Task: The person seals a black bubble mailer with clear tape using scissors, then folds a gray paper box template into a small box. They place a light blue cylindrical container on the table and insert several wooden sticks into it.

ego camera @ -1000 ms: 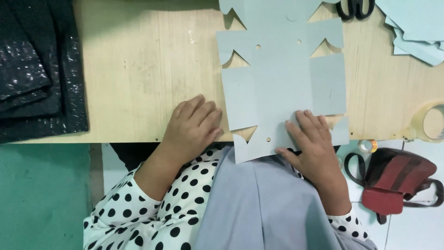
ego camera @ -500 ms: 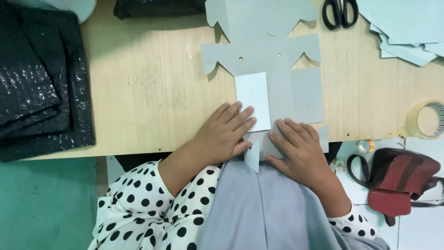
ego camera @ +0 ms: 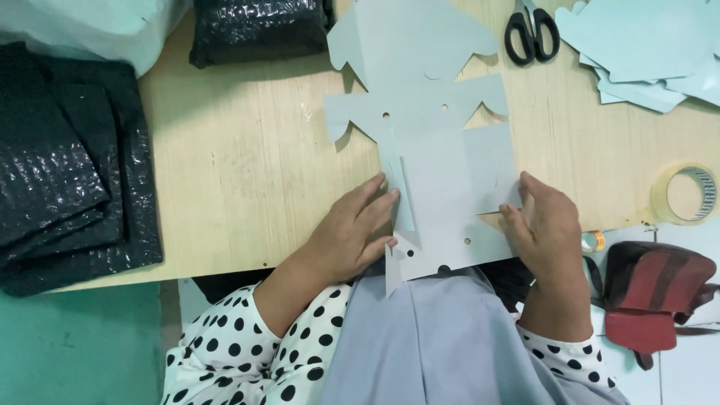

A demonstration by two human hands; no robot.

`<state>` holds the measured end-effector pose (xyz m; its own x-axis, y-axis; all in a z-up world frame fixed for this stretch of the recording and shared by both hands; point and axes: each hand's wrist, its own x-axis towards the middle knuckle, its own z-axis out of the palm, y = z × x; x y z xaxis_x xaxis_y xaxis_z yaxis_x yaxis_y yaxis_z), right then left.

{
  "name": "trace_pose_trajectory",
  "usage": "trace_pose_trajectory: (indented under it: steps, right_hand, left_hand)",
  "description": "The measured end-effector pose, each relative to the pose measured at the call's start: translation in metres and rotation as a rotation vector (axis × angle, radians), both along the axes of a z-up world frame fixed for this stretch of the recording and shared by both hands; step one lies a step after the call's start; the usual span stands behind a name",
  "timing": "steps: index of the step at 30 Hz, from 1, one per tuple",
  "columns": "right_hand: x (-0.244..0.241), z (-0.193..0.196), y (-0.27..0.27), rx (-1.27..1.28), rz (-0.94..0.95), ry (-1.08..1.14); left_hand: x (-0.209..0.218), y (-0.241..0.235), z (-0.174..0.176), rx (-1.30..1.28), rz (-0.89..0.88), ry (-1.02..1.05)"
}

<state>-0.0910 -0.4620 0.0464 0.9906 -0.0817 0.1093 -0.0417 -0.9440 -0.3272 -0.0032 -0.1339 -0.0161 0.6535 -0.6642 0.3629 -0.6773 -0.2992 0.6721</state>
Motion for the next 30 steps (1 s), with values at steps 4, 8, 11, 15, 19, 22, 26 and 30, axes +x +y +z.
trace_pose_trajectory:
  steps: [4, 8, 11, 15, 19, 22, 26, 30]
  right_hand:
    - [-0.004, -0.014, 0.003, 0.115, 0.007, -0.207]
    - [0.006, 0.000, 0.010, 0.238, 0.064, -0.260]
    - [0.013, 0.002, 0.005, 0.093, 0.032, -0.219]
    - [0.018, -0.018, -0.007, 0.018, -0.045, -0.012]
    - [0.018, -0.007, 0.012, 0.097, 0.091, -0.160]
    - [0.020, -0.007, 0.034, 0.154, 0.137, -0.208]
    - [0.030, -0.028, 0.071, -0.075, 0.296, -0.267]
    - [0.031, -0.039, 0.080, -0.213, 0.340, -0.276]
  left_hand:
    - [0.001, 0.001, -0.002, 0.013, -0.035, 0.013]
    - [0.003, 0.001, 0.001, 0.033, -0.045, 0.031]
    - [0.004, 0.003, 0.003, 0.067, -0.054, 0.047]
    - [0.004, 0.002, 0.004, 0.087, -0.056, 0.057]
    - [0.005, 0.002, 0.003, 0.092, -0.058, 0.076]
    - [0.005, 0.000, 0.000, 0.114, -0.059, 0.026]
    - [0.005, -0.001, 0.004, 0.078, -0.036, -0.005]
    - [0.004, -0.001, 0.008, 0.063, -0.033, -0.013]
